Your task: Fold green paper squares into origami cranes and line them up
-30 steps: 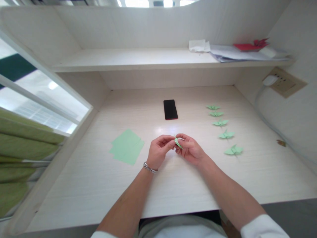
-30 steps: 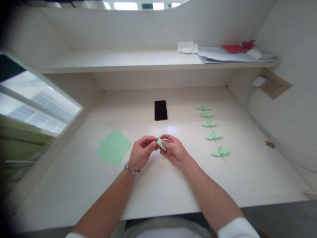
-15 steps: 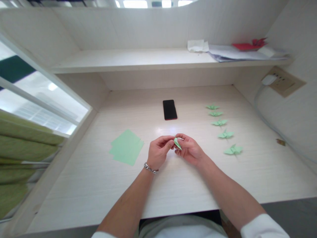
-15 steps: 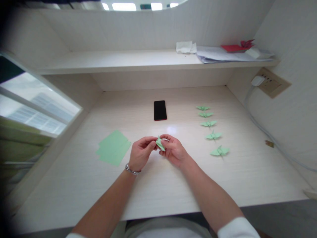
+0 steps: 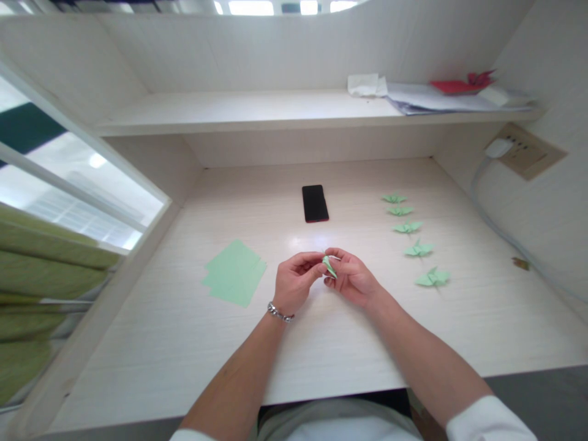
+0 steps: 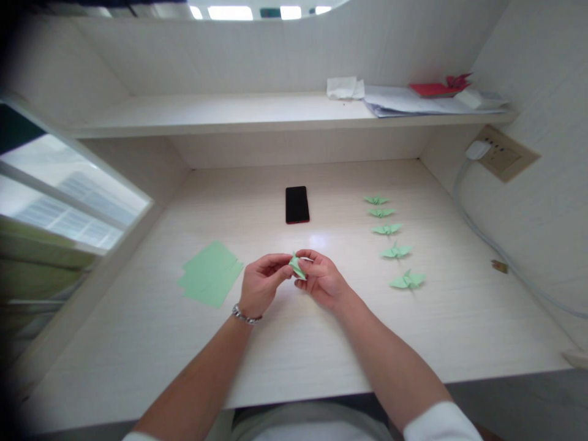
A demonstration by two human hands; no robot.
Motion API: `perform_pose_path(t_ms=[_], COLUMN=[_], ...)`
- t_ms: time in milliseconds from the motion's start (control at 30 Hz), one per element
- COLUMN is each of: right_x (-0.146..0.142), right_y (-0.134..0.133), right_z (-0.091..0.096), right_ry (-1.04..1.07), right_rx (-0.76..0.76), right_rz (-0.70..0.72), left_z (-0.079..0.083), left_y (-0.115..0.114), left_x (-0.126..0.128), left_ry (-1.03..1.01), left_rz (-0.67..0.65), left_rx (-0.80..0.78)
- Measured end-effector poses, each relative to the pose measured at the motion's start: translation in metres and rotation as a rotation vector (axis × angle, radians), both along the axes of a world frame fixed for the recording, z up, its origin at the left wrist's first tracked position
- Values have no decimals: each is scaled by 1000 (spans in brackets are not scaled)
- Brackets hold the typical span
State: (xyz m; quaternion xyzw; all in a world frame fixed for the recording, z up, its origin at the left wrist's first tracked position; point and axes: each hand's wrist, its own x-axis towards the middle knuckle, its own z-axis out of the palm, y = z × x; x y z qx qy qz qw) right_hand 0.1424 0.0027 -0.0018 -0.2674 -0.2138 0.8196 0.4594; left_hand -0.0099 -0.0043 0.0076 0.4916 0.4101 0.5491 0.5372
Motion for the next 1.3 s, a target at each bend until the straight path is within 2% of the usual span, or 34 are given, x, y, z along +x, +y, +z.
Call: perform_pose_path(t_ms=[300, 600, 1133, 1300], right_x=[0, 1, 1, 1], right_y=[0, 0, 0, 0], right_z=[0, 2, 2, 3], right_ry=[18, 5, -49, -93], right_rx=[7, 13, 42, 65], right_rz=[11, 26, 41, 33], left_z=[-4, -3, 5, 4], left_y=[1, 2, 2, 2], left_x=[-1, 0, -2, -4], left_ry=[-6, -53, -201, -166], left_rz=[-3, -23, -99, -99], left_rx=[-12, -17, -128, -113])
